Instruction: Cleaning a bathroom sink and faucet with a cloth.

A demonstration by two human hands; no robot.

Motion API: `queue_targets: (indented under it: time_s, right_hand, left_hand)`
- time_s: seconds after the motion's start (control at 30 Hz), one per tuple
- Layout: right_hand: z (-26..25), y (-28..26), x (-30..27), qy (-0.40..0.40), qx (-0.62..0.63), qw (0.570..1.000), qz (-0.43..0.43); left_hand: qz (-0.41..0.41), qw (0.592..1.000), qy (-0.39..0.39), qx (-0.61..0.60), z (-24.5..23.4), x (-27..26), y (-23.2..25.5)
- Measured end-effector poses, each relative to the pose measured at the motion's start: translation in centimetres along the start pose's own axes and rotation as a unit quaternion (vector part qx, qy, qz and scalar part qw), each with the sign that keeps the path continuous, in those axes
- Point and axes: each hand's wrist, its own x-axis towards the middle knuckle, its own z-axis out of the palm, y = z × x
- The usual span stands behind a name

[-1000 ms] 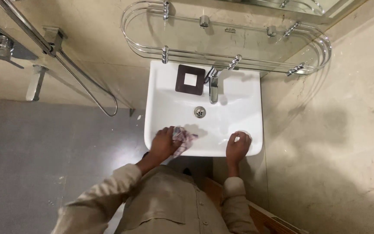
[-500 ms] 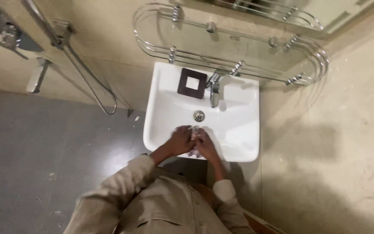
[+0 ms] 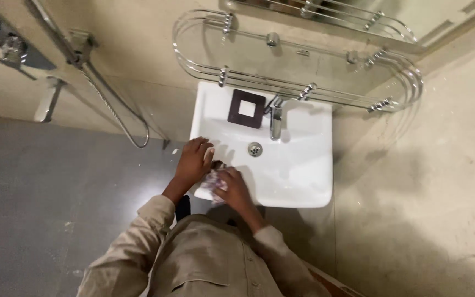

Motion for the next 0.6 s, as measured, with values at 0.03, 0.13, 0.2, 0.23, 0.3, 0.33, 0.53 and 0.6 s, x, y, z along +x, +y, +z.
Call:
queue_targets:
  time_s: [0.03,0.13,0.2,0.23,0.3,0.33,0.53,0.6]
  right_hand:
    - [-2.0,0.9,-1.2,0.006,-0.002,1.000,0.007]
    - [-7.4,2.9,-4.5,0.009,-0.124,0.981,0.151]
    - [-10.8,3.7,-6.0,0.113,-0.311,0.928,0.172]
    - [-11.2,4.6,-5.9,0.115,-0.310,0.927,0.180]
    - [-12.2,6.7,-5.8,0.092,-0.257,0.913,0.305]
    - [-10.9,5.9,-5.3,0.093,-0.258,0.911,0.309]
    - [-6.0,-0.1,-4.9,0.108,-0.305,0.927,0.189]
    - [-7.2,0.2,-6.6,0.074,-0.271,0.936,0.212]
  left_hand:
    - [0.005,1.000,-0.006,-0.004,0.6,0.1,0.0]
    - [0.077,0.992,-0.042,0.091,1.9,0.2,-0.1]
    - [0.097,0.982,-0.045,0.153,2.3,0.0,-0.1]
    - [0.102,0.982,-0.052,0.151,2.2,0.0,-0.2]
    - [0.104,0.979,-0.043,0.172,2.2,-0.3,-0.3]
    - [0.106,0.979,-0.046,0.168,2.1,-0.2,-0.4]
    - [0.111,0.967,-0.088,0.213,2.1,-0.9,-0.3]
    - [0.108,0.959,-0.084,0.248,1.6,-1.2,0.3]
